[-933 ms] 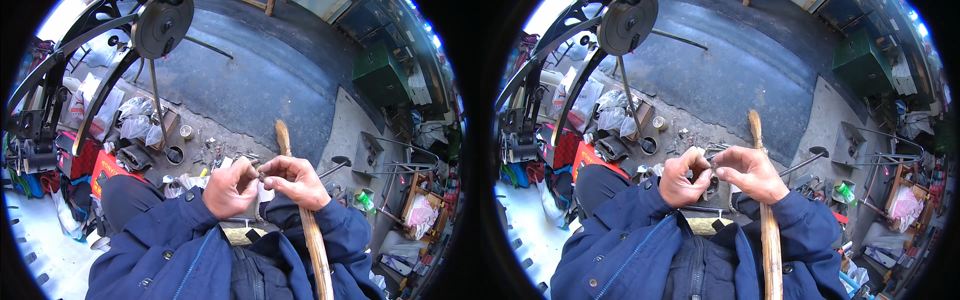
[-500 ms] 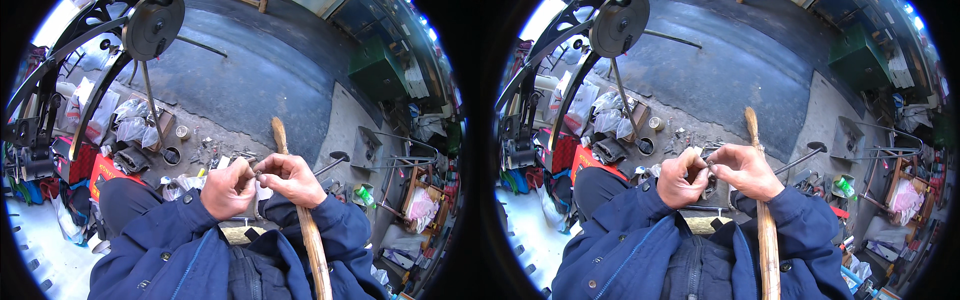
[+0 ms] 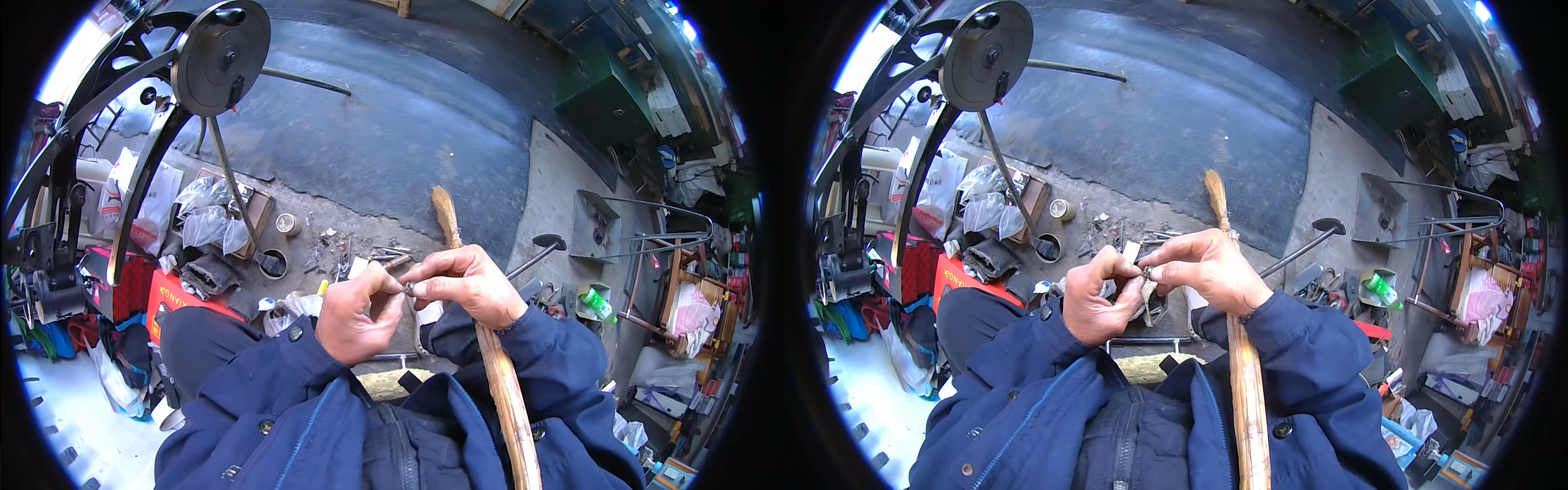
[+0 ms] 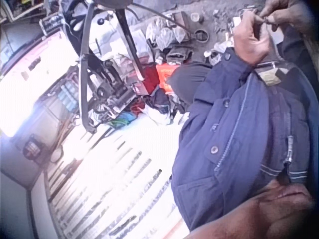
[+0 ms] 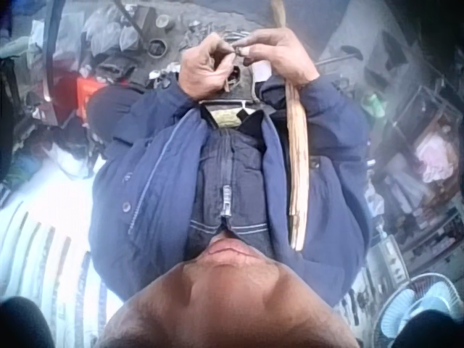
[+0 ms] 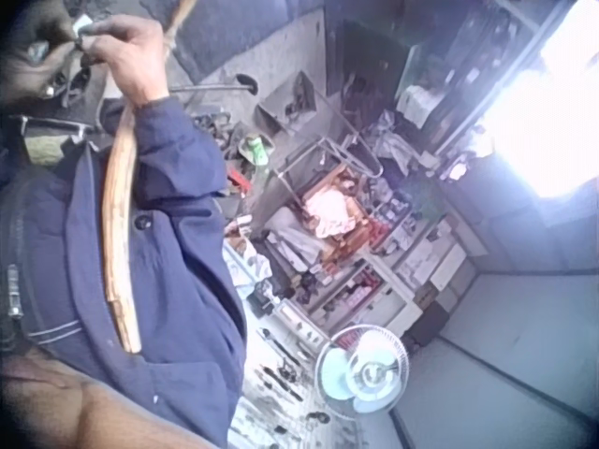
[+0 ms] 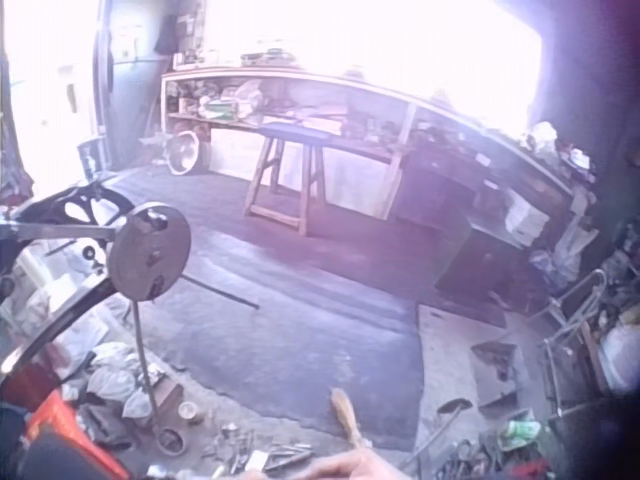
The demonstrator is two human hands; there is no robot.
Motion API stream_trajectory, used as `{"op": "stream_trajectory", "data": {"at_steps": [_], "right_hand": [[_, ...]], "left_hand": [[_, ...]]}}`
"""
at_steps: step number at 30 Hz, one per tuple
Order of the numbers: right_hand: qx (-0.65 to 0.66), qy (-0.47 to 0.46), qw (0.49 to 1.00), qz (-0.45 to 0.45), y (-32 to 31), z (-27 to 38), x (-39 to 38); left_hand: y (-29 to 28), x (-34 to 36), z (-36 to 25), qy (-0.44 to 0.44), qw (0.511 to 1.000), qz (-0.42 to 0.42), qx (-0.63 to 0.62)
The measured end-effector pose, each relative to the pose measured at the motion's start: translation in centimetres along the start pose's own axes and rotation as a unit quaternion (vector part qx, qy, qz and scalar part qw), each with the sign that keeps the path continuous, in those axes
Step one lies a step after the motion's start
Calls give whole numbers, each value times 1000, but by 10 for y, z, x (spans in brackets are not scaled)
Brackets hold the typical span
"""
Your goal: The person sweeps the floor with a straw broom, lifts a metal sheet to sweep underneath, and picks up small metal parts and debris by hand. The person also briefly handles a small metal component and places it back down.
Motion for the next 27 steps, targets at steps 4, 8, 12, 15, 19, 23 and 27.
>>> {"op": "stream_trajectory", "data": {"at_steps": [4,8,12,15,19,23,27], "right_hand": [[9,-8,1000,13,1,-1,2],[1,-4,1000,13,0,-3,2],[-29,-29,999,24,5,2,2],[-23,-41,999,16,7,4,2],[-11,-35,999,-1,4,4,1],[-32,-5,999,-10,-1,0,1],[-22,-31,999,26,9,3,1]], "left_hand": [[-3,2,-9,59,998,-17,2],[-3,2,-10,73,997,-16,9],[-2,1,-6,54,999,-2,4],[-5,1,-4,42,999,-5,22],[-6,4,-5,60,998,-16,23],[-1,4,0,37,999,1,9],[-3,2,25,-63,996,-4,-69]]}}
Point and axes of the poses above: each hand's wrist, its own x-axis towards the middle knuckle, its own y-axis out of the palm, z = x × y, the point moved 10 cm from there along x, towards the middle knuckle, and after that the axes turned 4 degrees about y, right-handed, at the moved point
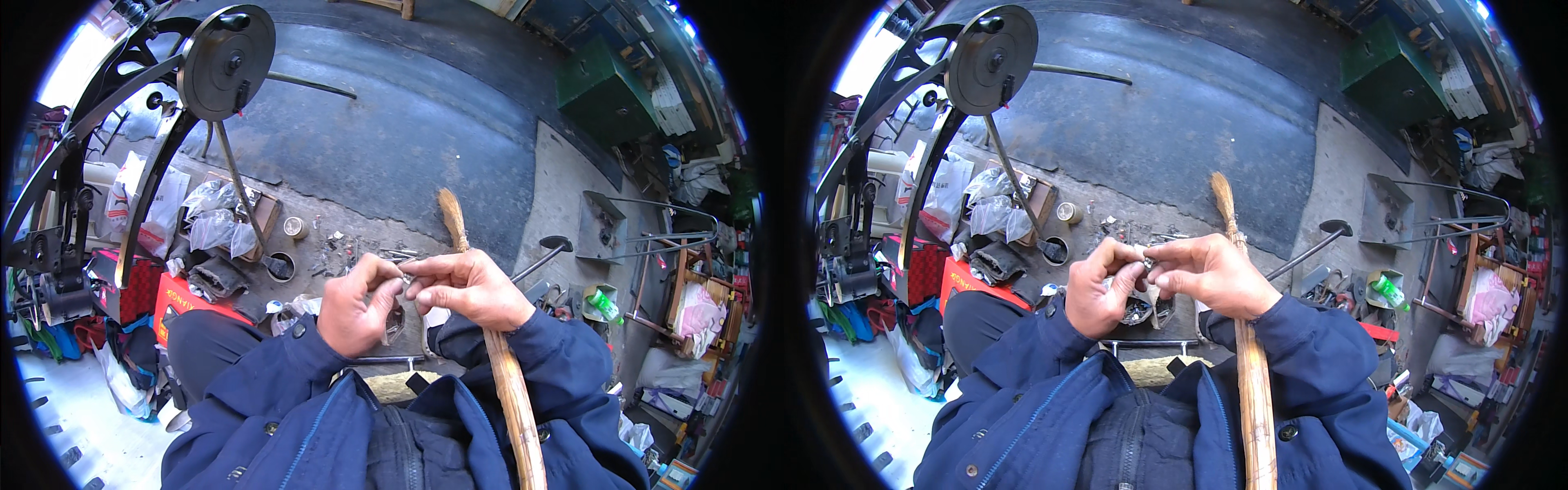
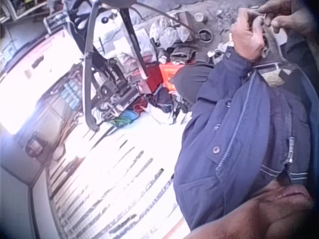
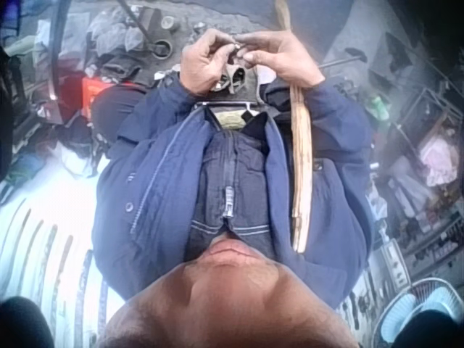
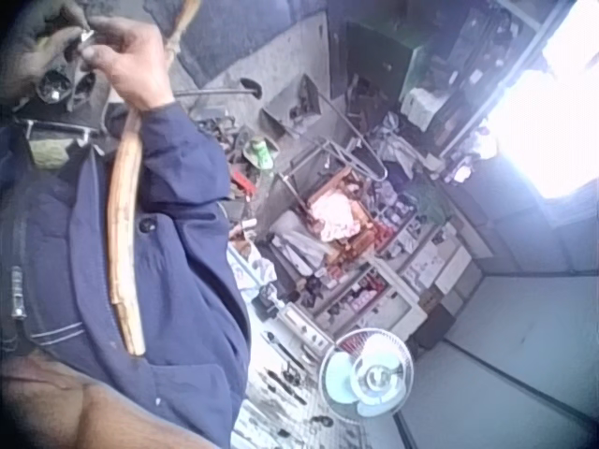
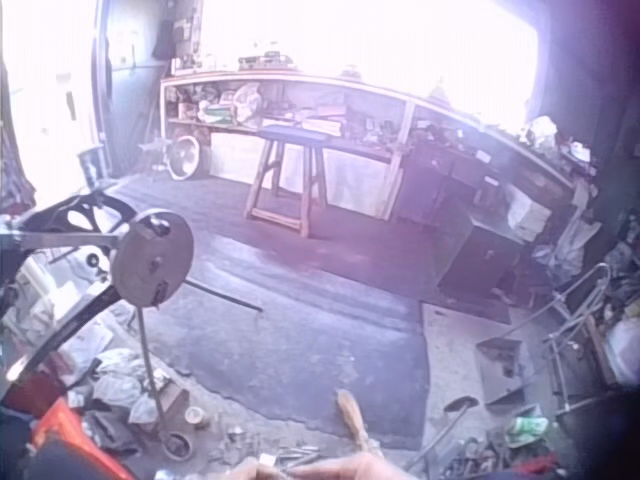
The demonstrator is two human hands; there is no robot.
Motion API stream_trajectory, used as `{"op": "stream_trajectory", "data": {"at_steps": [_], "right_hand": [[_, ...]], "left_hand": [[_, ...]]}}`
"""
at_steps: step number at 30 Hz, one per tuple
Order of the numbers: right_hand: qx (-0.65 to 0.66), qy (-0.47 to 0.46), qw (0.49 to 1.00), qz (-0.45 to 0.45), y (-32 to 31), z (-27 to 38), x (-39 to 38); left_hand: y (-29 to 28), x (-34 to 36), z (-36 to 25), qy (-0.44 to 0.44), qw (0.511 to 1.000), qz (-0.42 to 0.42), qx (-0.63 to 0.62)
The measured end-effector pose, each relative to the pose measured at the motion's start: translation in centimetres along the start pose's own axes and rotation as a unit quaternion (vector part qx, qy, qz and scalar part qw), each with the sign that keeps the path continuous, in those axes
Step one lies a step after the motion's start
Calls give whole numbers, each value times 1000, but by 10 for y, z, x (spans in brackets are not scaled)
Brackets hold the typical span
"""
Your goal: The person sweeps the floor with a straw broom, lifts a metal sheet to sweep underneath, and picks up small metal parts and debris by hand. The person also briefly handles a small metal component and places it back down.
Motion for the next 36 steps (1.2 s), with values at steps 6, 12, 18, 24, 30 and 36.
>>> {"op": "stream_trajectory", "data": {"at_steps": [6,12,18,24,30,36], "right_hand": [[20,20,999,-16,-2,-2,2],[47,1,999,-16,-5,0,2],[48,4,999,-18,-7,-1,2],[51,0,999,-17,-6,-3,3],[-4,-4,999,-40,-9,-2,4],[39,12,996,-86,-17,1,0]], "left_hand": [[7,5,32,-111,966,47,-229],[9,1,18,-37,986,30,-162],[2,0,-9,85,996,-3,36],[3,-2,-22,132,986,-2,104],[5,-1,-32,172,977,-7,124],[7,-2,-8,34,999,12,17]]}}
Point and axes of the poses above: each hand's wrist, its own x-axis towards the middle knuckle, its own y-axis out of the palm, z = x × y, the point moved 10 cm from there along x, towards the middle knuckle, and after that the axes turned 4 degrees about y, right-handed, at the moved point
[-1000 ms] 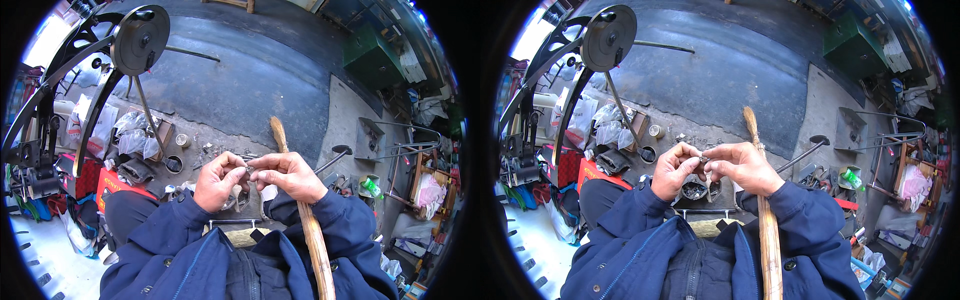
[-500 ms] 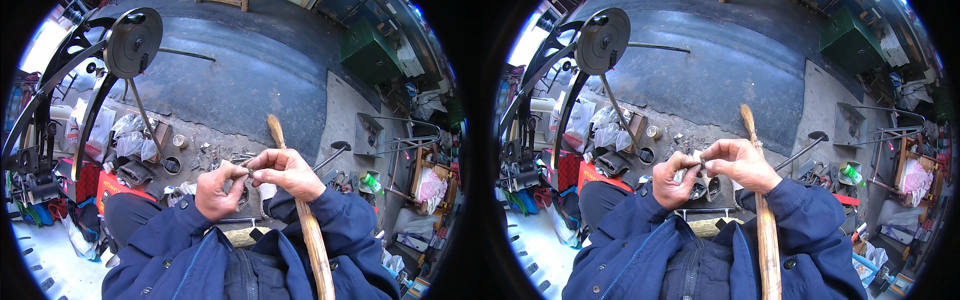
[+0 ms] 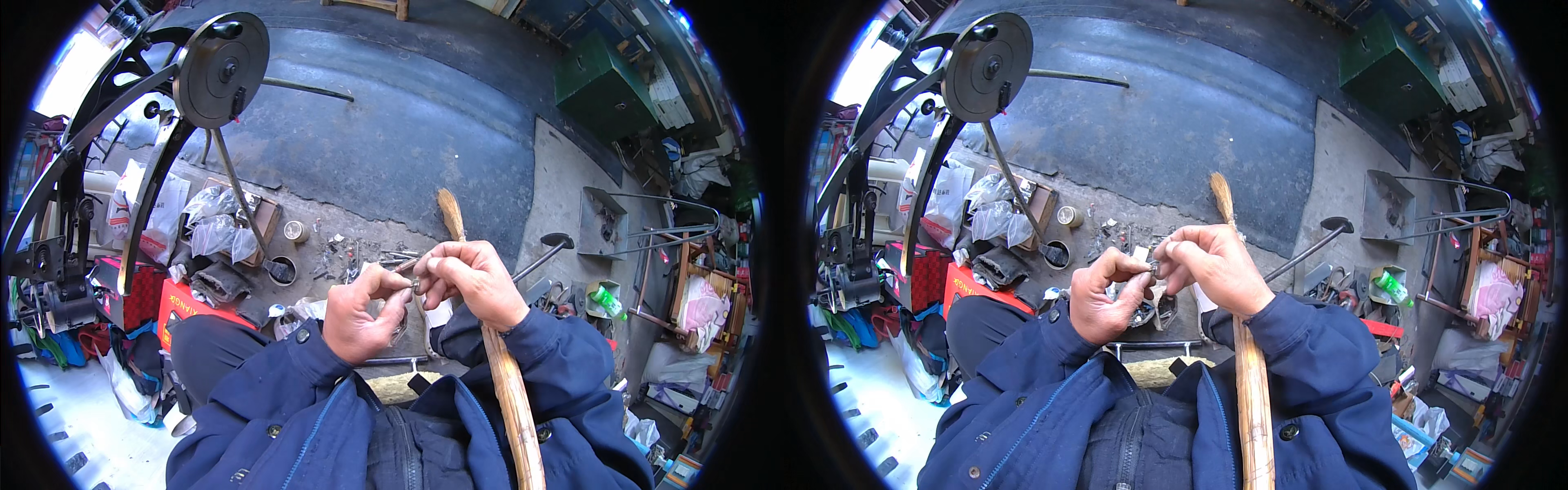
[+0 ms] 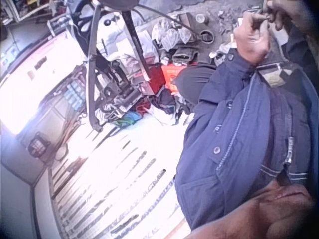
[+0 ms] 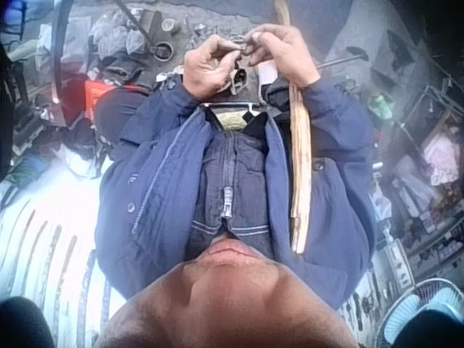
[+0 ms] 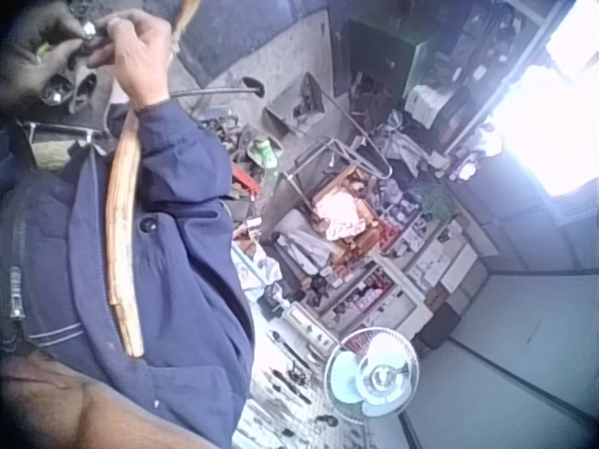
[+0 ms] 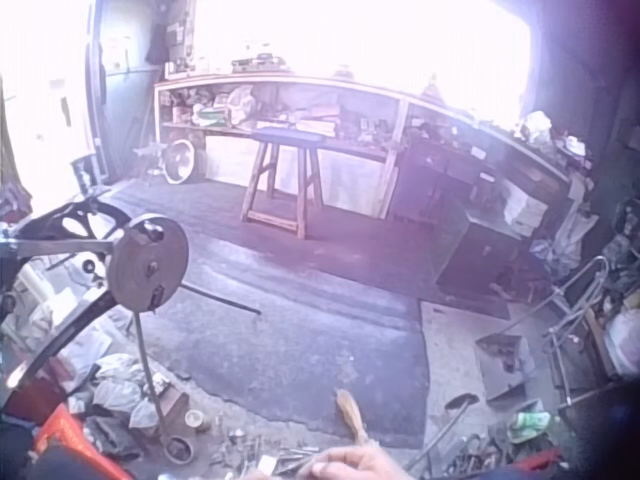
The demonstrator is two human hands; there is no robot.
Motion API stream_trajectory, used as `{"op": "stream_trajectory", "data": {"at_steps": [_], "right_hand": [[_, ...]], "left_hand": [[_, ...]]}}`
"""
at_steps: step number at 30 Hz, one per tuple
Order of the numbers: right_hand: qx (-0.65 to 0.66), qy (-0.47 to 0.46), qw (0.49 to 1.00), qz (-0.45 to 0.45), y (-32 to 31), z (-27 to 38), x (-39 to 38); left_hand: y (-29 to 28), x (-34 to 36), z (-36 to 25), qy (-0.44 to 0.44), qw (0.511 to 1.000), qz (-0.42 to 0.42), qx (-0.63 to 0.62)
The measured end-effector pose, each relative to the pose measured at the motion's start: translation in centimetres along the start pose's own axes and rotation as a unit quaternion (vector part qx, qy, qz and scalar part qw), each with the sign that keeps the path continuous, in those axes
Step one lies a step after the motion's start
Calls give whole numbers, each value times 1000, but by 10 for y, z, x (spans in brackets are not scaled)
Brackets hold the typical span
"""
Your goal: The person sweeps the floor with a straw broom, lifts a metal sheet to sweep underneath, and picks up small metal parts and debris by hand. The person also briefly handles a small metal component and places it back down.
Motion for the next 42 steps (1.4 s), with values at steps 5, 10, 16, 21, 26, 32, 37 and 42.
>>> {"op": "stream_trajectory", "data": {"at_steps": [5,10,16,21,26,32,37,42], "right_hand": [[-26,8,999,21,6,-4,4],[-36,-16,997,59,13,-7,4],[22,-56,997,54,8,4,0],[51,-28,997,46,7,2,-1],[54,-25,997,47,6,1,-2],[58,-37,997,34,1,1,0],[44,-32,998,38,4,0,1],[18,-30,999,33,3,-3,1]], "left_hand": [[2,0,10,-51,995,-1,-86],[4,1,-4,32,999,18,27],[-5,2,-16,108,992,-15,62],[-9,1,-32,198,976,-28,84],[-6,-1,-47,271,958,4,93],[-1,1,-48,263,962,23,71],[0,4,-28,165,986,30,12],[-1,2,-7,43,999,24,16]]}}
Point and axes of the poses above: each hand's wrist, its own x-axis towards the middle knuckle, its own y-axis out of the palm, z = x × y, the point moved 10 cm from there along x, towards the middle knuckle, and after that the axes turned 4 degrees about y, right-handed, at the moved point
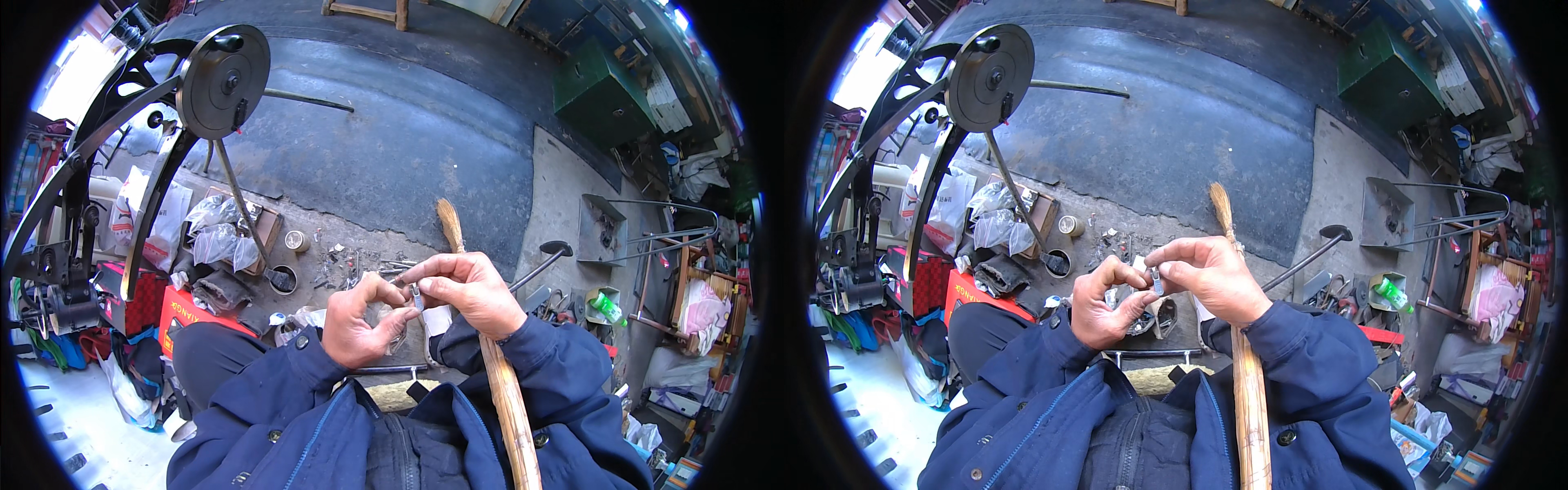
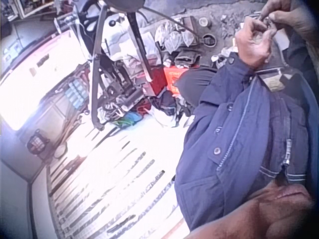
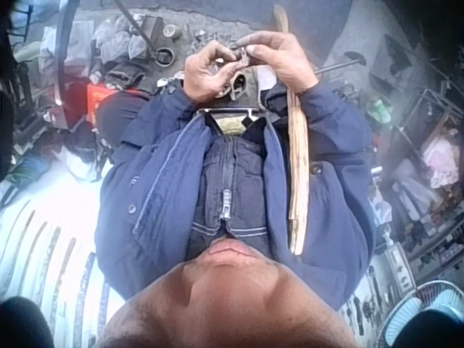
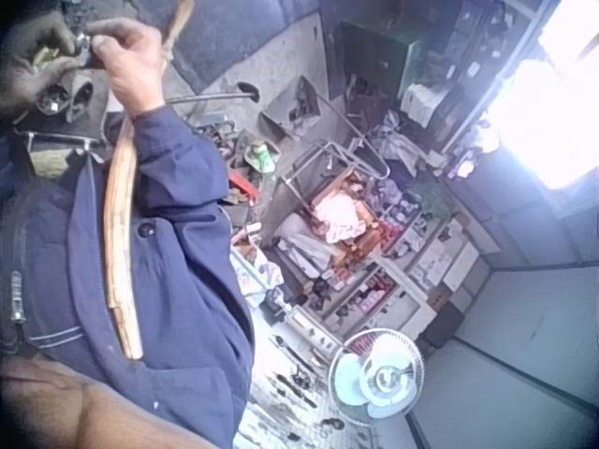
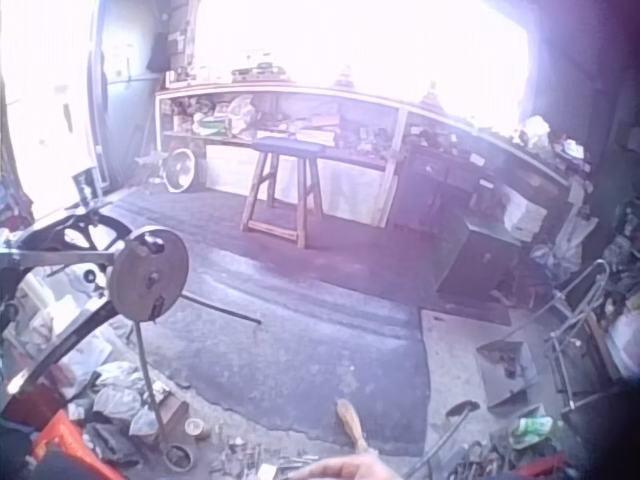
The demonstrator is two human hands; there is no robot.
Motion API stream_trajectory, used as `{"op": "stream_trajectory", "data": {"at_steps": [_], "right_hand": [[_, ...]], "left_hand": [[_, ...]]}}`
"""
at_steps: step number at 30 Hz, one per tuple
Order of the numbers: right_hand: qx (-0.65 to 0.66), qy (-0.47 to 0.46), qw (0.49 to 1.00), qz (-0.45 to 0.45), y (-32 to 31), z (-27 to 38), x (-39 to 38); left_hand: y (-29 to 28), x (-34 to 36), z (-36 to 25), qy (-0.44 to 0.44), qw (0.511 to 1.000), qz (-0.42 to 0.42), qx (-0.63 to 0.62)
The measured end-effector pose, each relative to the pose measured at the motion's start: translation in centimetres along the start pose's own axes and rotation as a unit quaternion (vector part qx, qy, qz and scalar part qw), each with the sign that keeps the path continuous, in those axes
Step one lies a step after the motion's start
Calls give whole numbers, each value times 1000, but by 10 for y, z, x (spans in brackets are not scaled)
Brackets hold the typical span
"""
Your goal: The person sweeps the floor with a straw broom, lifts a metal sheet to sweep underneath, and picks up small metal parts and debris by hand. The person also briefly handles a small metal component and places it back down.
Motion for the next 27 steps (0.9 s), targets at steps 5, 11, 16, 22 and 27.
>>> {"op": "stream_trajectory", "data": {"at_steps": [5,11,16,22,27], "right_hand": [[-13,5,1000,4,2,0,0],[46,-4,998,44,12,5,-4],[79,-27,994,76,19,19,-9],[10,-49,995,92,55,85,-55],[-105,-387,888,225,103,151,-110]], "left_hand": [[-1,2,8,-22,999,-27,-27],[2,-1,17,-49,994,-22,-93],[6,-1,29,-89,973,-25,-211],[13,-4,43,-116,971,-16,-208],[24,-11,53,-152,969,13,-194]]}}
Point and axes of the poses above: each hand's wrist, its own x-axis towards the middle knuckle, its own y-axis out of the palm, z = x × y, the point moved 10 cm from there along x, towards the middle knuckle, and after that the axes turned 4 degrees about y, right-handed, at the moved point
